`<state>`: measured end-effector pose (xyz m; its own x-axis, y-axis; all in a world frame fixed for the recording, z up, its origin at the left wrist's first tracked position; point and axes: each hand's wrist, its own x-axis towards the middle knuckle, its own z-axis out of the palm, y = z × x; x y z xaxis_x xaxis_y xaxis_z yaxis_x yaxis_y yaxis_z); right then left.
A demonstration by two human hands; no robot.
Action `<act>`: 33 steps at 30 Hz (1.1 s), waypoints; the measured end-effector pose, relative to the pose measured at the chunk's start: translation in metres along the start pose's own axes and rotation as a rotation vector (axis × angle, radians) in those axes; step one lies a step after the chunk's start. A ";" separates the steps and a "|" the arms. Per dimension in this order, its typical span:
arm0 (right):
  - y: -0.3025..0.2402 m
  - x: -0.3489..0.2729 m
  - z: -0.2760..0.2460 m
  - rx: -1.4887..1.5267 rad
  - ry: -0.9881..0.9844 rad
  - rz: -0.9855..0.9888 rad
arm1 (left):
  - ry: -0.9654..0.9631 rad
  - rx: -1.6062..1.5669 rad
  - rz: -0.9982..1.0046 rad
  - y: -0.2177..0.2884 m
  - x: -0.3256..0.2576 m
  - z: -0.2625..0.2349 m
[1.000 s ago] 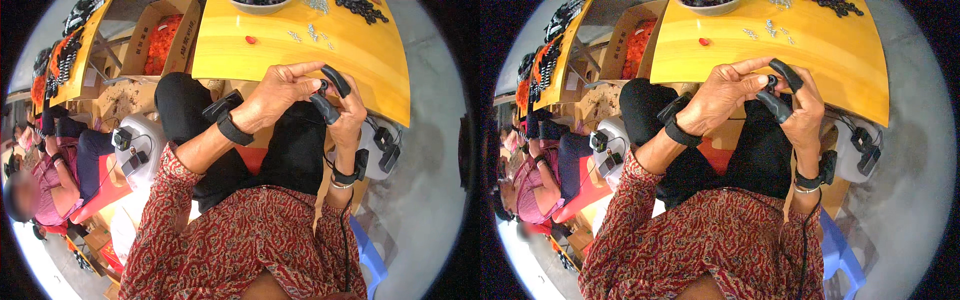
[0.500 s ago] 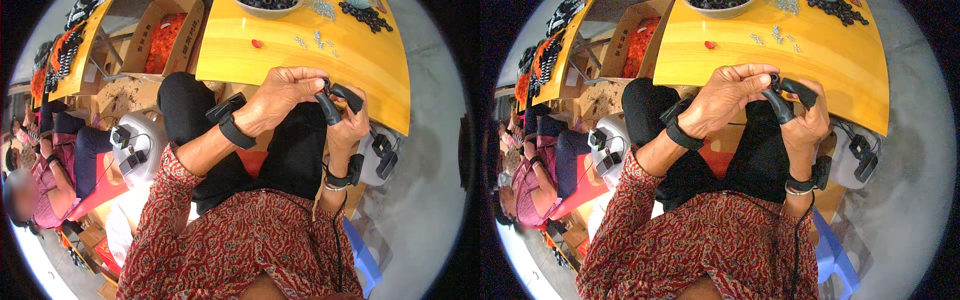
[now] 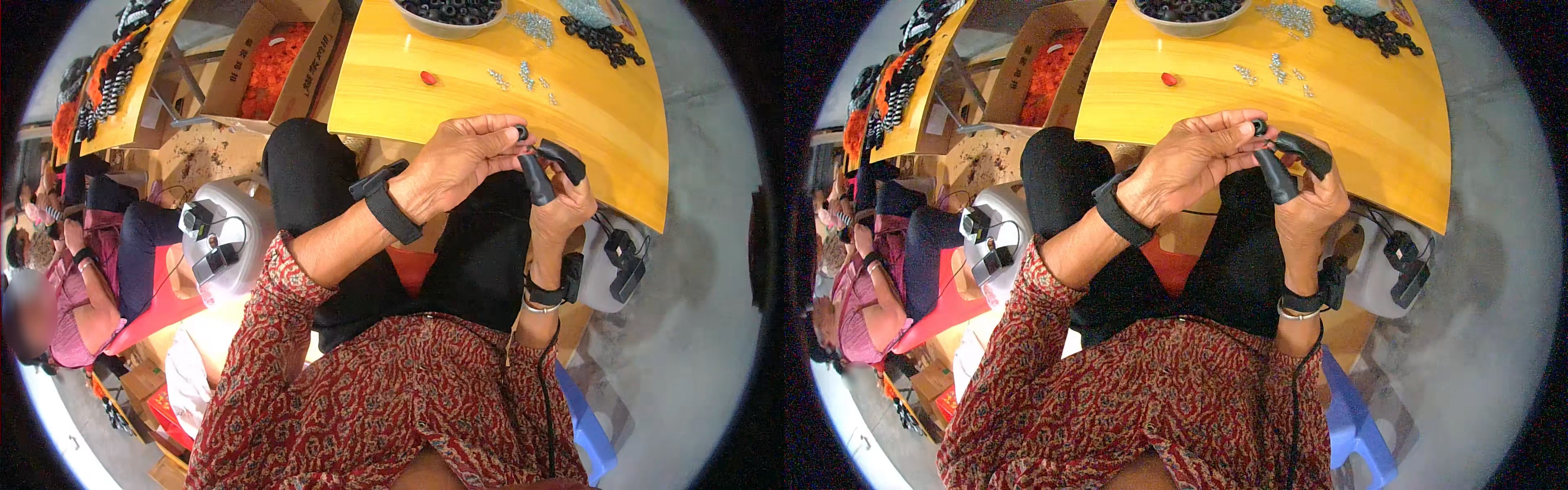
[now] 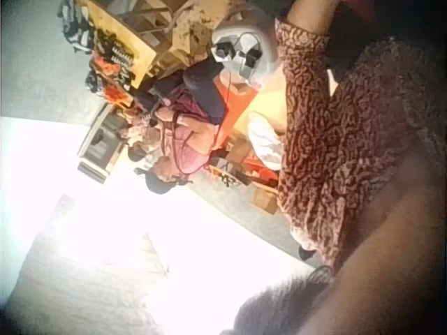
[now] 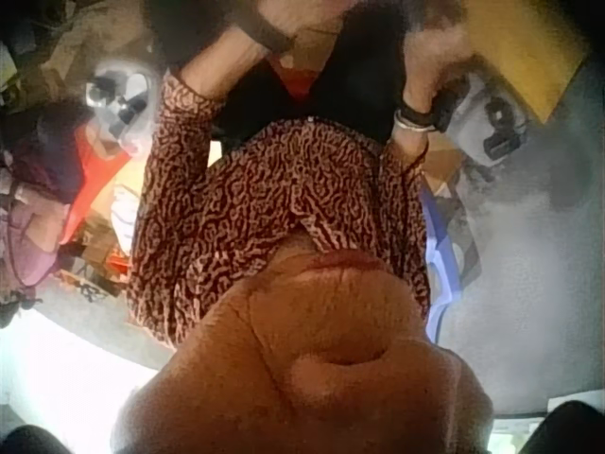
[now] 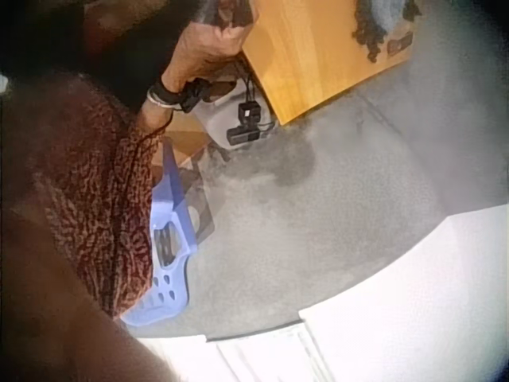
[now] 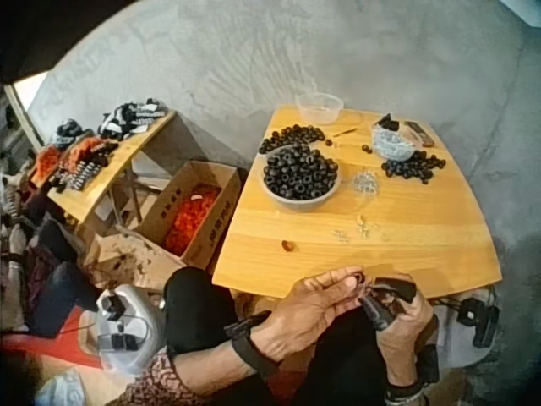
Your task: The person assembles black plastic grommets onto red plastic components using a specialized handheld assembly tool.
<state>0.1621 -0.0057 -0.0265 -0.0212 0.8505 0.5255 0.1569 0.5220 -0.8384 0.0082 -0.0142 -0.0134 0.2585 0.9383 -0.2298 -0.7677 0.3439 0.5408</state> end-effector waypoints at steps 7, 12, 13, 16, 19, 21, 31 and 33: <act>0.004 0.019 0.002 0.100 0.068 0.258 | 0.079 -0.064 0.072 0.012 -0.001 -0.007; 0.015 0.034 0.019 -0.038 -0.059 0.309 | 0.144 -0.065 0.130 0.021 -0.002 -0.009; 0.011 0.038 0.023 -0.220 -0.102 0.209 | 0.158 -0.070 0.147 0.021 -0.002 -0.010; 0.011 0.044 0.034 -0.421 -0.143 -0.018 | 0.172 -0.079 0.189 0.024 0.000 -0.015; 0.009 0.045 0.040 -0.635 -0.201 -0.130 | 0.181 -0.080 0.227 0.028 0.001 -0.019; 0.010 0.045 0.038 -0.629 -0.197 -0.126 | 0.192 -0.077 0.241 0.030 0.000 -0.019; 0.010 0.043 0.029 -0.526 -0.214 -0.100 | 0.162 -0.093 0.268 0.037 -0.001 -0.016; 0.012 0.043 0.025 -0.510 -0.209 -0.102 | 0.156 -0.099 0.266 0.038 -0.001 -0.015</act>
<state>0.1385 0.0391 -0.0173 -0.2485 0.8191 0.5171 0.6003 0.5492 -0.5815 -0.0299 -0.0021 -0.0043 -0.0466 0.9752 -0.2163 -0.8512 0.0746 0.5194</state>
